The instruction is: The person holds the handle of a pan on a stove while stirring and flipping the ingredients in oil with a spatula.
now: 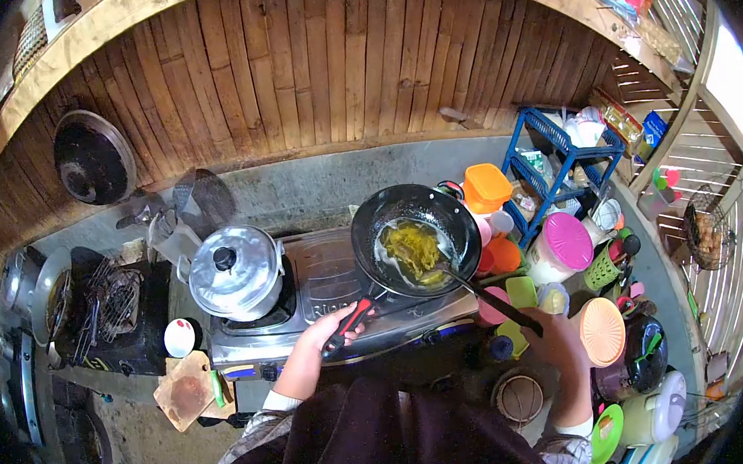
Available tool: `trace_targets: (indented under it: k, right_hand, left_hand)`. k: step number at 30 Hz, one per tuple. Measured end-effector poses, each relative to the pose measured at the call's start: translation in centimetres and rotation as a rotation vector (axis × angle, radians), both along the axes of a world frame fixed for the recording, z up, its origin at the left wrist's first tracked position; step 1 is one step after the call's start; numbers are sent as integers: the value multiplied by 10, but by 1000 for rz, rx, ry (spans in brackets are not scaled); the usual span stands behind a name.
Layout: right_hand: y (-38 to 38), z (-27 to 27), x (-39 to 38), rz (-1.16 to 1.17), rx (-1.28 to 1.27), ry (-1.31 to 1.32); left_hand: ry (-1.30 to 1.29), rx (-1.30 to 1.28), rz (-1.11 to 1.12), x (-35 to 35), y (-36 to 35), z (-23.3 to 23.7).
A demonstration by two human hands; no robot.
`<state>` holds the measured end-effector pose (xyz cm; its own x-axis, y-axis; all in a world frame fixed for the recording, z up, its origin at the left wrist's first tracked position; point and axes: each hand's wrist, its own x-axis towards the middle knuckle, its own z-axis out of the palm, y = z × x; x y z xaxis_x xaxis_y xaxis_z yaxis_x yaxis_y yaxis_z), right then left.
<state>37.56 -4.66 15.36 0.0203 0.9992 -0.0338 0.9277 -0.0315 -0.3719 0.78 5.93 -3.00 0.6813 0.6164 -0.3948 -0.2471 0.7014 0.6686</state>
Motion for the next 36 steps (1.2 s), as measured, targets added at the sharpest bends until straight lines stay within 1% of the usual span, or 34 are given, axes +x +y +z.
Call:
trace_targets:
  k: [3, 5, 6, 7, 8, 10, 12, 14, 16, 18, 20, 21, 23, 24, 26, 29, 33, 36]
  right_hand:
    - [16, -19, 0, 29, -15, 55]
    - [27, -30, -2, 76, 39, 56]
    - [32, -33, -6, 75, 42, 58]
    - [38, -36, -11, 96, 82, 117]
    - [44, -39, -15, 117, 121, 176]
    - [57, -47, -19, 127, 86, 131]
    - [69, -51, -25, 137, 47, 88]
    - [80, -52, -35, 85, -71, 63]
    - [95, -67, -40, 73, -57, 33]
    - [105, -75, -45, 59, -43, -1]
    - [110, -78, -52, 101, 72, 80]
    - [113, -78, -55, 99, 75, 78]
    - [117, -79, -61, 106, 97, 181]
    - [118, -79, -62, 108, 98, 179]
    - [119, -78, -63, 81, 67, 143]
    - [113, -68, -61, 84, 29, 138]
    - [103, -79, -43, 109, 78, 98]
    - [87, -65, -35, 121, 86, 80]
  left_hand:
    - [9, 32, 11, -3, 4, -6]
    - [31, 61, 29, -6, 4, -6]
    - [90, 66, 51, -6, 3, -1]
    - [149, 71, 74, -7, 2, 2]
    - [152, 73, 74, -7, 2, 4]
    - [201, 213, 67, -8, 3, 5]
    - [196, 194, 80, -8, 2, 7]
    - [234, 275, 70, -7, -1, 16]
    - [272, 259, 59, -7, -2, 20]
    - [332, 372, 1, -9, -2, 14]
    - [343, 400, -11, -10, -3, 14]
    - [339, 426, -17, -10, -4, 12]
    - [333, 456, -20, -12, -5, 13]
    - [331, 457, -18, -12, -8, 18]
    - [420, 476, -34, -13, -13, 27]
    - [419, 490, -25, -16, -15, 18]
    - [472, 530, -1, -14, -20, 12]
    - [516, 594, 39, -11, -22, 7]
